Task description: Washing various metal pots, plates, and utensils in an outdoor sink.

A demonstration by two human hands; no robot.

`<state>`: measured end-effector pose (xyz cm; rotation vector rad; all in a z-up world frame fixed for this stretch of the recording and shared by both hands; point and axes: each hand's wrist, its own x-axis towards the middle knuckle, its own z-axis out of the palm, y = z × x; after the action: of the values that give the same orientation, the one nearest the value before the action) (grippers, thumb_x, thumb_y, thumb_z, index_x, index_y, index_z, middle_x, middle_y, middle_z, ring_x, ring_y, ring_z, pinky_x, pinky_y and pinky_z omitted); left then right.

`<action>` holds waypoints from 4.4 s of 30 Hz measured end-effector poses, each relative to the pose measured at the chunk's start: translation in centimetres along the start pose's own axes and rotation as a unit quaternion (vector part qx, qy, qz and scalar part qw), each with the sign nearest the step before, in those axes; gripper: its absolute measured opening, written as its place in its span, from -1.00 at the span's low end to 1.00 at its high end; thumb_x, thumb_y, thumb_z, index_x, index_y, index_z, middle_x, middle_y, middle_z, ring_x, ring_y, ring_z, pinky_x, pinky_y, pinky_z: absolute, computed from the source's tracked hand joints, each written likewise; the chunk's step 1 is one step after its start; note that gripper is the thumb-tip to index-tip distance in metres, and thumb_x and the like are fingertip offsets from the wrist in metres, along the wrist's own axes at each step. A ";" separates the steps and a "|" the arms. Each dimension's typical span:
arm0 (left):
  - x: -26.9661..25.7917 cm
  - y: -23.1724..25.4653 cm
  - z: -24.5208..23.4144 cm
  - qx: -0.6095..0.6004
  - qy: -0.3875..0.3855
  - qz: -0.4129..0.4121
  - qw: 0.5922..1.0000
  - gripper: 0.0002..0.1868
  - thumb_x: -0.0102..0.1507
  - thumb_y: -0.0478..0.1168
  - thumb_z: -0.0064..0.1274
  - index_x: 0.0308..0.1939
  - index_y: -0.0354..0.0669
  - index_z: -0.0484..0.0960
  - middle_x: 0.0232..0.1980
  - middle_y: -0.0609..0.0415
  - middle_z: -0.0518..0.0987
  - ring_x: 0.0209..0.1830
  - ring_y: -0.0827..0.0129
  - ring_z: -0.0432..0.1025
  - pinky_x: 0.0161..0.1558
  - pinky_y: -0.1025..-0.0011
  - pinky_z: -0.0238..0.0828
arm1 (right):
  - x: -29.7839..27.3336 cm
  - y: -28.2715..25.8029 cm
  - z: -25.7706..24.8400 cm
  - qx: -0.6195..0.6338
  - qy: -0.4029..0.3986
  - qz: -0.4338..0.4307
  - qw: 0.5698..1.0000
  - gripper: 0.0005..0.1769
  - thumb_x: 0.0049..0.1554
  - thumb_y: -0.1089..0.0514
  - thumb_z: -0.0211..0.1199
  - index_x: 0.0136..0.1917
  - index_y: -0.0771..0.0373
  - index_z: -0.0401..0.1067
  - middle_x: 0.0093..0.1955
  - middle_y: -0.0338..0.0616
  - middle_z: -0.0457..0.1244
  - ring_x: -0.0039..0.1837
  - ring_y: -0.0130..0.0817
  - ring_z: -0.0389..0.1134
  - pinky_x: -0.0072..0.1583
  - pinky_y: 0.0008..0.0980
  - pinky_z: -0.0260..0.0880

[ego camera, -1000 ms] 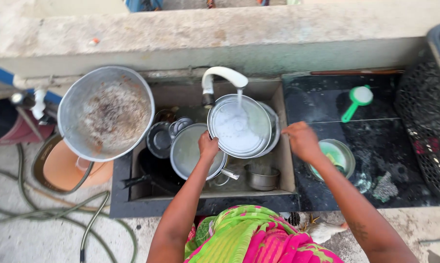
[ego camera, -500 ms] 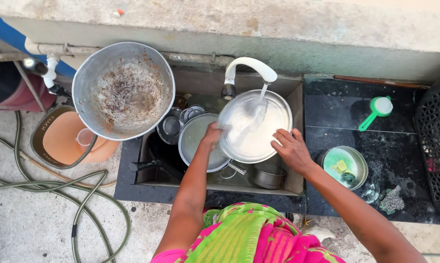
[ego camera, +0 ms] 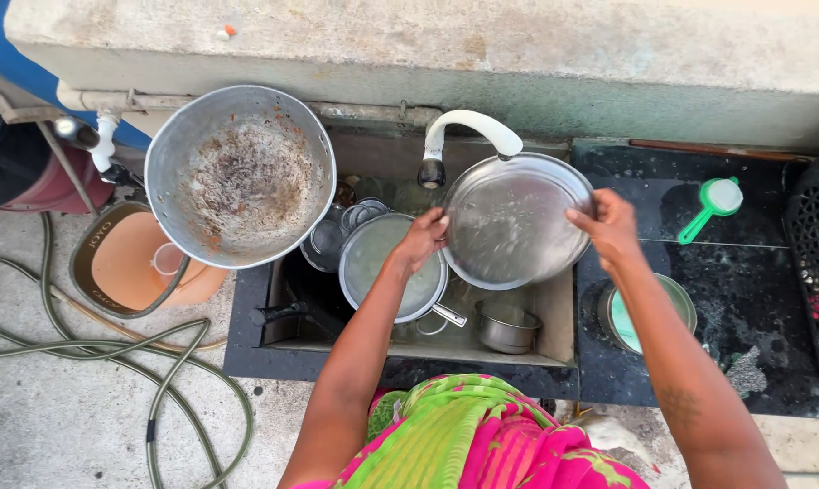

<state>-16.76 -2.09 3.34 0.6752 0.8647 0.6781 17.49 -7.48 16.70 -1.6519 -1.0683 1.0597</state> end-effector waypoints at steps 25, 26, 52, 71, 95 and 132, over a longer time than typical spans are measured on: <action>0.5 0.2 -1.0 -0.151 0.081 0.198 0.965 -0.82 0.45 -0.24 -0.02 -0.21 -0.19 0.60 -0.26 0.24 0.58 -0.28 0.59 0.41 -0.15 0.50 0.40 | -4.9 -3.8 14.6 -0.388 -0.165 -0.480 0.769 0.01 0.17 -0.27 0.15 0.65 0.27 -0.13 0.70 0.07 -0.15 0.69 0.02 -0.12 0.57 0.07 -0.14; -0.2 0.8 -0.7 -0.150 0.081 0.199 0.965 -0.82 0.45 -0.24 -0.02 -0.21 -0.19 0.60 -0.26 0.24 0.58 -0.28 0.59 0.41 -0.15 0.50 0.40 | -3.8 -3.6 14.0 -0.388 -0.164 -0.482 0.768 0.01 0.17 -0.27 0.15 0.65 0.27 -0.13 0.70 0.07 -0.15 0.69 0.02 -0.12 0.57 0.07 -0.14; -7.3 3.5 4.4 0.007 -0.013 0.110 0.994 -0.69 0.10 -0.43 0.30 -0.08 -0.32 0.68 -0.18 0.13 0.67 -0.23 0.50 0.53 -0.10 0.45 0.51 | 13.7 -1.5 13.6 -0.357 -0.050 -0.199 0.911 -0.74 0.12 0.03 0.09 -0.06 0.05 0.58 -0.20 -0.03 0.40 -0.14 -0.08 0.46 -0.06 -0.11 0.47; -7.1 0.2 3.3 -0.127 0.042 0.123 0.983 -0.59 0.15 -0.38 0.28 0.07 -0.38 0.60 -0.07 -0.02 0.67 -0.12 0.35 0.57 0.01 0.32 0.54 | 11.7 13.0 4.7 0.200 0.094 0.258 0.941 -0.78 0.12 0.11 0.29 -0.18 0.34 0.46 -0.26 -0.03 0.35 -0.29 -0.18 0.38 -0.27 -0.07 0.39; -2.8 4.5 10.1 -0.237 -0.055 0.223 0.944 -0.36 0.39 -0.34 -0.19 0.59 -0.11 0.19 0.54 -0.09 0.31 0.46 0.17 0.30 0.44 0.25 0.21 | -9.9 -4.9 5.7 -0.410 -0.404 -0.375 0.727 0.19 0.13 -0.64 -0.15 0.67 0.24 -0.22 0.73 0.05 -0.27 0.71 -0.08 -0.34 0.55 0.12 -0.37; -1.0 4.9 10.3 -0.321 -0.125 0.164 0.924 -0.28 0.42 -0.14 -0.09 0.68 0.06 0.10 0.33 0.01 0.45 0.23 0.28 0.37 0.32 0.26 0.30 | -7.7 -8.6 10.9 -0.475 -0.331 -0.412 0.703 -0.09 -0.16 0.37 0.12 0.49 0.54 0.08 0.57 0.40 -0.02 0.61 0.28 0.00 0.51 0.13 -0.04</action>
<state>-9.84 -2.47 12.40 0.2955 0.2527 1.0850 3.49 -10.29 23.61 -1.1048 -2.8551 0.4159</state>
